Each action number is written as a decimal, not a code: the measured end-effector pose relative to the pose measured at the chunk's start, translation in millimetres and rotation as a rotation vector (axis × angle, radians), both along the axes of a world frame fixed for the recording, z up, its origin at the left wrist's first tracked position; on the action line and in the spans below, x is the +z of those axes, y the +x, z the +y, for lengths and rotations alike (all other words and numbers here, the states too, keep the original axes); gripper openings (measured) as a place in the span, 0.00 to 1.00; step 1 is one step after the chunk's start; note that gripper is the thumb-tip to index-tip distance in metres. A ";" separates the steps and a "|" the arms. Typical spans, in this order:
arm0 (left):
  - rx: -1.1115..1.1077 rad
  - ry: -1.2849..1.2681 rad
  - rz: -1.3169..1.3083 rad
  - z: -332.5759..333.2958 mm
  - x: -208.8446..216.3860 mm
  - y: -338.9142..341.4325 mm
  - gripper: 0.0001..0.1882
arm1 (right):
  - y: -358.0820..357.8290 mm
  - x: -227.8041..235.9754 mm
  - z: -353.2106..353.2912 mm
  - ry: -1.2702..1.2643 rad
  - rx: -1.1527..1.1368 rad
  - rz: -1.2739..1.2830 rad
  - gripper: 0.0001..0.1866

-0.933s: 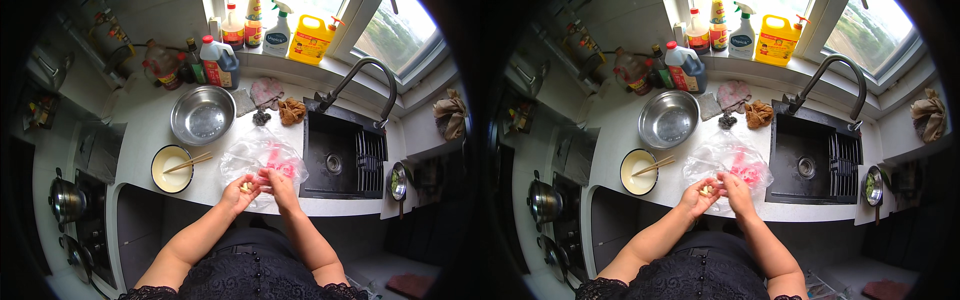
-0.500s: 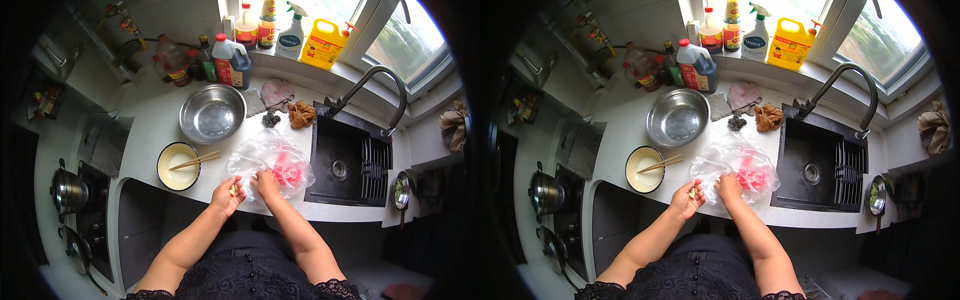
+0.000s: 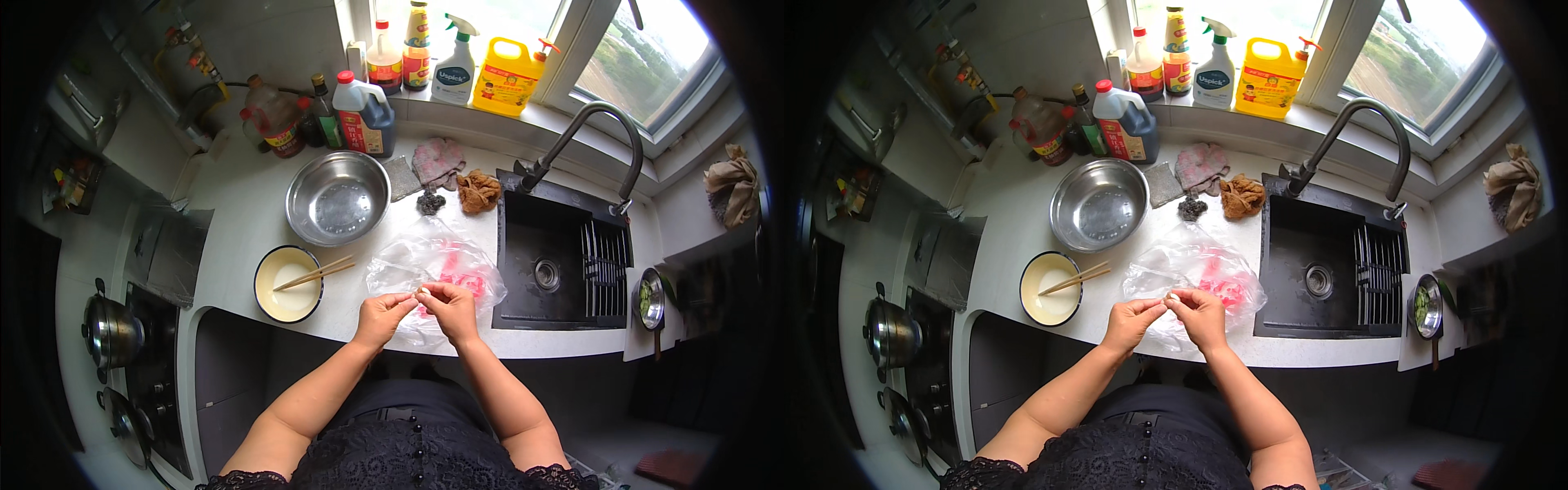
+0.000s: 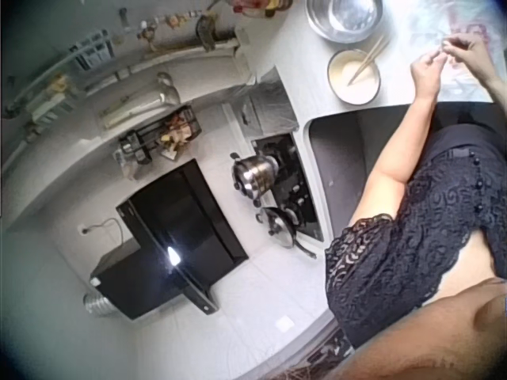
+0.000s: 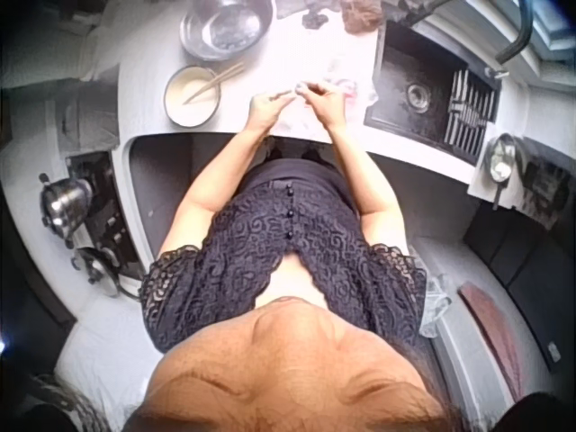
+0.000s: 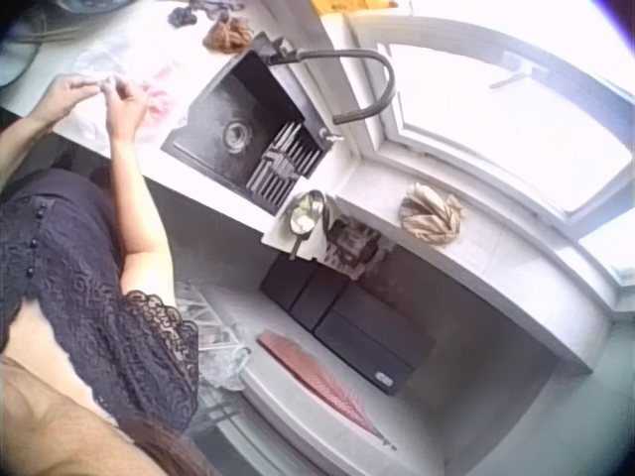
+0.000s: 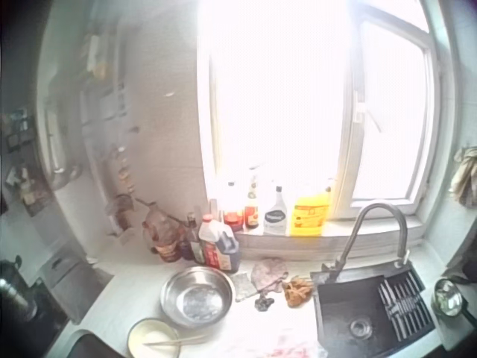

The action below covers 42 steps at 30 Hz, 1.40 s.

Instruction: The person peels garlic cloves, washes them under running water, and chops them on a cutting board. They then add the chopped garlic to a bowl of sliced cucumbers and season the mixture with various condiments from bottles and packets.

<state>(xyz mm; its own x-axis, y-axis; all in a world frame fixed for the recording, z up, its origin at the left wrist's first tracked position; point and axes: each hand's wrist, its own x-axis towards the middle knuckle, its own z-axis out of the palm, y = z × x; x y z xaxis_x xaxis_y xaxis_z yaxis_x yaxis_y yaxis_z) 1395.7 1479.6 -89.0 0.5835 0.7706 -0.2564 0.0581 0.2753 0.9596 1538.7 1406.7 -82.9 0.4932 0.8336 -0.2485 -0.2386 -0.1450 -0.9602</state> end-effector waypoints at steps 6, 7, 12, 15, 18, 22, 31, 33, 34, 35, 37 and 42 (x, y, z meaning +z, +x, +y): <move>-0.104 0.339 0.140 3.2 15.5 5.1 0.09 | -6.3 -8.4 -7.2 -0.027 0.026 -0.066 0.13; -0.121 0.363 0.130 3.8 13.6 6.0 0.09 | -7.2 -11.8 -8.0 -0.022 0.013 -0.112 0.13; -0.111 0.448 0.168 3.2 3.9 6.9 0.09 | -12.4 -15.7 -6.2 -0.038 -0.003 -0.217 0.11; -0.025 0.339 0.146 3.7 -18.0 2.6 0.09 | -15.4 -14.0 -2.7 -0.040 -0.006 -0.083 0.10; 0.059 -0.248 0.143 9.0 -3.9 -3.5 0.10 | -3.5 -31.0 4.6 -0.160 0.045 -0.162 0.10; 0.090 -0.720 -0.084 13.9 7.3 -10.2 0.10 | -6.4 -55.8 8.7 -0.294 0.130 -0.952 0.10; 0.136 -0.422 0.017 1.1 22.5 -4.3 0.11 | -9.7 15.6 -5.0 0.032 0.042 -0.609 0.08; 0.100 -0.307 0.018 -1.8 27.1 0.8 0.11 | -8.9 21.0 -10.4 0.046 0.036 -0.560 0.07; 0.084 -0.248 0.018 -3.2 29.0 3.5 0.11 | -9.0 19.2 -12.9 0.054 0.035 -0.547 0.07; 0.096 -0.173 -0.019 -5.7 27.6 8.1 0.11 | -8.7 18.8 -14.3 0.061 0.034 -0.533 0.07; 0.125 -0.024 -0.089 -11.1 24.1 15.7 0.12 | -10.6 22.1 -14.0 0.046 -0.029 -0.480 0.07; 0.100 -0.060 -0.126 -16.7 19.8 20.2 0.12 | -16.3 22.5 -13.4 0.046 -0.169 -0.508 0.06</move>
